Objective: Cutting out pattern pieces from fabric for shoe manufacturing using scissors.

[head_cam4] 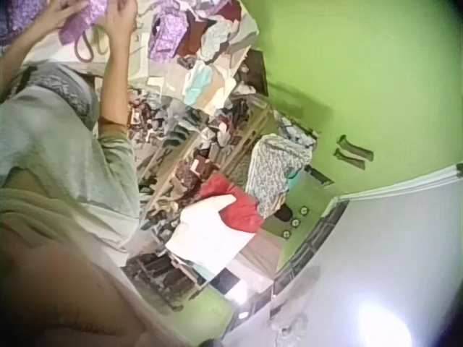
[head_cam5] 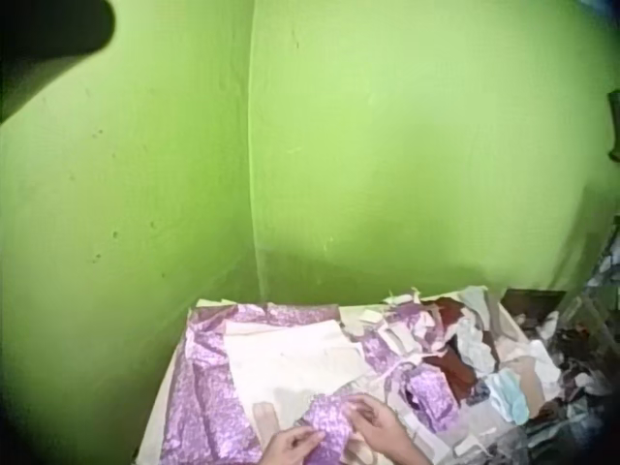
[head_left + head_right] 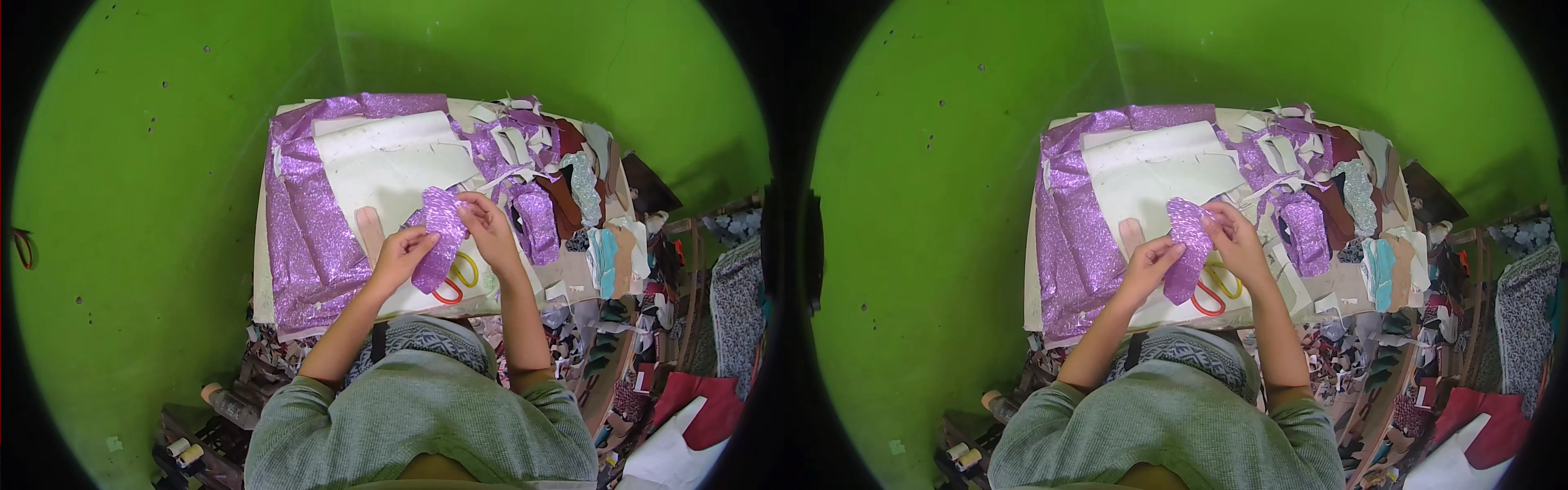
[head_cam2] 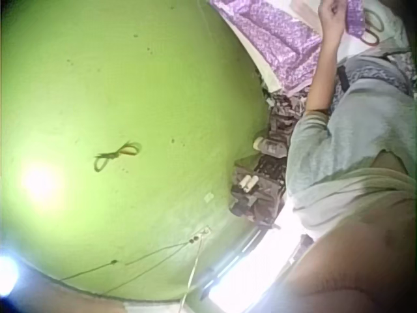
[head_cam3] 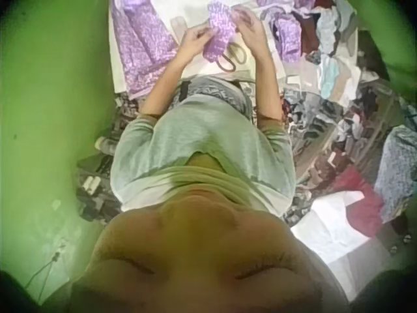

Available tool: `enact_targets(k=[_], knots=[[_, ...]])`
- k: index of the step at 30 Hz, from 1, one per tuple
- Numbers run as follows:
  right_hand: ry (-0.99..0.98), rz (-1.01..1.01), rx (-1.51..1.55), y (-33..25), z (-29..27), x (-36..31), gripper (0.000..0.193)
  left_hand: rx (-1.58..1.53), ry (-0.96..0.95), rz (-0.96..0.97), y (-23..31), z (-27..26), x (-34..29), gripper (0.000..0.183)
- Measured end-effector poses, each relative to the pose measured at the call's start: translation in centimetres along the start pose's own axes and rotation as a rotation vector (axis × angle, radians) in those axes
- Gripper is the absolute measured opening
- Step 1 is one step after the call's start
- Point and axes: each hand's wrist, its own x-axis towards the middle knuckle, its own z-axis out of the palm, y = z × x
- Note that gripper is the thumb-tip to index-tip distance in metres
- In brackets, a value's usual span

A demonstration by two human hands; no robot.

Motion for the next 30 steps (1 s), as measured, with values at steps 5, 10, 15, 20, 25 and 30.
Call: enact_targets(k=[5, 10, 15, 20, 25, 30], knots=[[0.156, 0.096, 0.084, 2.9, 0.7, -1.8, 0.027, -0.298, 0.194, -0.176, 1.4, 1.8, 0.5, 0.014], [0.163, -0.028, 0.022, 6.3, -0.4, -3.0, 0.024, -0.174, 0.233, -0.101, -0.8, 3.5, 1.5, 0.012], [0.156, 0.098, 0.007, 6.7, -4.0, -4.4, 0.017, -0.149, 0.213, -0.090, -1.6, 6.5, 2.9, 0.009], [0.176, 0.210, 0.052, 6.6, -8.2, -5.7, 0.016, -0.114, 0.144, -0.191, -1.9, 10.1, 5.1, 0.025], [0.071, 0.303, 0.137, 6.3, -13.4, -8.0, 0.020, -0.235, 0.239, -0.184, -1.1, 15.5, 7.7, 0.017], [-0.005, 0.315, 0.165, 7.8, -19.9, -9.5, 0.019, -0.168, 0.352, -0.118, -4.4, 18.5, 10.3, 0.014]])
